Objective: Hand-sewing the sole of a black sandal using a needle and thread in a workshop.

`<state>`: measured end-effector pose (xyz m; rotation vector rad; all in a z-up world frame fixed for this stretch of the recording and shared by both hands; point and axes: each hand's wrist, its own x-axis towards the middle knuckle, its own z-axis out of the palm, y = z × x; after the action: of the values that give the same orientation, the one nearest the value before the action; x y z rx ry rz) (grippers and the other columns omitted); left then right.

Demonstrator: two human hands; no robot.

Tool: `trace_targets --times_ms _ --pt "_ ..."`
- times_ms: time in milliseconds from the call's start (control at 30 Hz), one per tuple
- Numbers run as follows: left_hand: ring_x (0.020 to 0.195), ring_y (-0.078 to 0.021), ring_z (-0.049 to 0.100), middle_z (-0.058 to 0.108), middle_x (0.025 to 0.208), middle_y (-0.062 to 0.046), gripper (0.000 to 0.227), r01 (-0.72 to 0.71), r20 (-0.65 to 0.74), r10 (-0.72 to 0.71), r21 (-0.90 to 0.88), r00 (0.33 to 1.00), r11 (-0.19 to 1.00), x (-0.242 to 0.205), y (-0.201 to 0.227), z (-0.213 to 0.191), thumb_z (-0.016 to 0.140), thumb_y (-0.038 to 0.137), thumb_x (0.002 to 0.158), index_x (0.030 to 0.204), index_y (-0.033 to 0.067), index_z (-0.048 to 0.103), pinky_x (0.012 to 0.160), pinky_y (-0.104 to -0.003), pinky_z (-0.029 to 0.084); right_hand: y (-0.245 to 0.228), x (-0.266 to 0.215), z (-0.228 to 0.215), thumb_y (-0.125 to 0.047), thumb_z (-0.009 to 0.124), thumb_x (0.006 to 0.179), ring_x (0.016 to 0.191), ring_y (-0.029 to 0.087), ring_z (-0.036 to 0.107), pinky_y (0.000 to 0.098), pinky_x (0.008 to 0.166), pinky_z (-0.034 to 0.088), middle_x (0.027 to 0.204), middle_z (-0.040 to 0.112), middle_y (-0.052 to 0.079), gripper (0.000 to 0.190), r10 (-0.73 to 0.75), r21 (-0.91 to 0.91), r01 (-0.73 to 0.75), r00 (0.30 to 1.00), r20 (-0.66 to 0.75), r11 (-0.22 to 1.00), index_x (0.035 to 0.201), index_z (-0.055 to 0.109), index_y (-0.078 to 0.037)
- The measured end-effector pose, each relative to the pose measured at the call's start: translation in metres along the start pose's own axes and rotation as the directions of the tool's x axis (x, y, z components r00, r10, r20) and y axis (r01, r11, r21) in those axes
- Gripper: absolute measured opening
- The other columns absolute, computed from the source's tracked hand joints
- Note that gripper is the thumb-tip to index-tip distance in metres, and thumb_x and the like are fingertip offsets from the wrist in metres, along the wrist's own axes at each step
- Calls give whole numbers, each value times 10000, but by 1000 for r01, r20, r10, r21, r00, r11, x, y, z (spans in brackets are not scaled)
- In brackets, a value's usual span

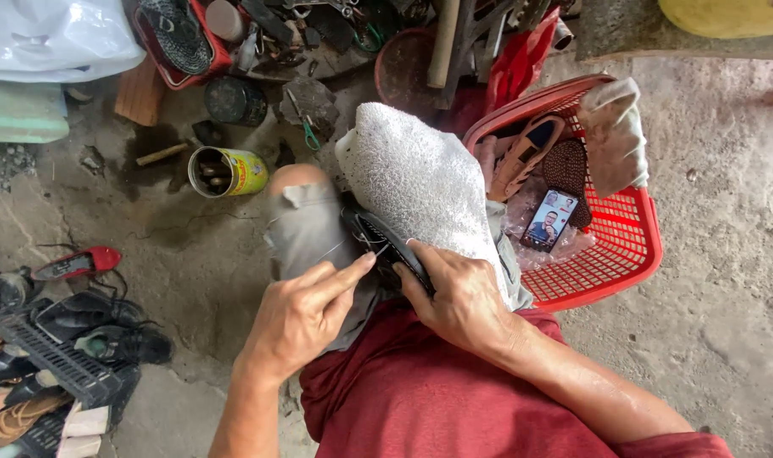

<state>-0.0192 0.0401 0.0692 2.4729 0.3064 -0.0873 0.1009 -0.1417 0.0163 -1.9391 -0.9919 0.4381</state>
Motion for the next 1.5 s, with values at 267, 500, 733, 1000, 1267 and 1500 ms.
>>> trace_targets --times_ms 267,500,733,1000,1267,1500 --pt "507 -305 651 554 623 -51 392 -74 66 67 111 996 991 20 -7 15 573 147 944 1275 285 730 448 -434 540 13 -12 19 -267 712 917 770 313 778 391 598 612 843 765 159 302 -1 -171 -7 999 -47 985 1096 716 -24" --pt "452 -150 544 662 745 -5 359 -59 -19 61 68 998 996 7 3 1 725 0 836 1181 99 733 442 -351 454 -1 -6 -8 -385 668 944 765 329 728 387 629 570 1039 729 193 503 -8 51 3 995 100 999 1192 605 49" --pt "853 -263 699 731 1039 -154 368 -40 -67 52 169 996 985 -9 -6 26 605 -122 794 1153 -50 649 780 -377 587 48 -4 -15 -157 819 887 1115 283 565 348 803 558 1307 589 164 243 -52 -343 -24 976 -211 939 1050 671 -52" --pt "694 -223 640 703 859 -93 205 -40 -192 64 129 979 991 -6 6 25 666 -35 879 1083 -35 655 620 -367 523 15 -4 1 -210 765 877 1427 365 373 570 1186 357 1454 527 139 235 -261 -177 280 958 122 944 1056 737 -60" --pt "651 -189 602 689 833 -64 165 -39 -159 55 103 986 994 -9 3 28 681 34 903 1062 -9 672 588 -347 503 -4 -3 -33 -153 652 959 783 108 690 238 712 587 921 751 46 159 154 553 -301 942 297 777 1016 752 -43" --pt "699 -188 631 687 860 -55 236 -28 -119 43 120 992 992 -9 3 24 722 91 893 1105 -3 681 618 -349 523 1 10 -9 -23 692 887 713 229 739 315 595 594 1002 762 95 234 -46 107 39 997 62 994 1121 694 -35"
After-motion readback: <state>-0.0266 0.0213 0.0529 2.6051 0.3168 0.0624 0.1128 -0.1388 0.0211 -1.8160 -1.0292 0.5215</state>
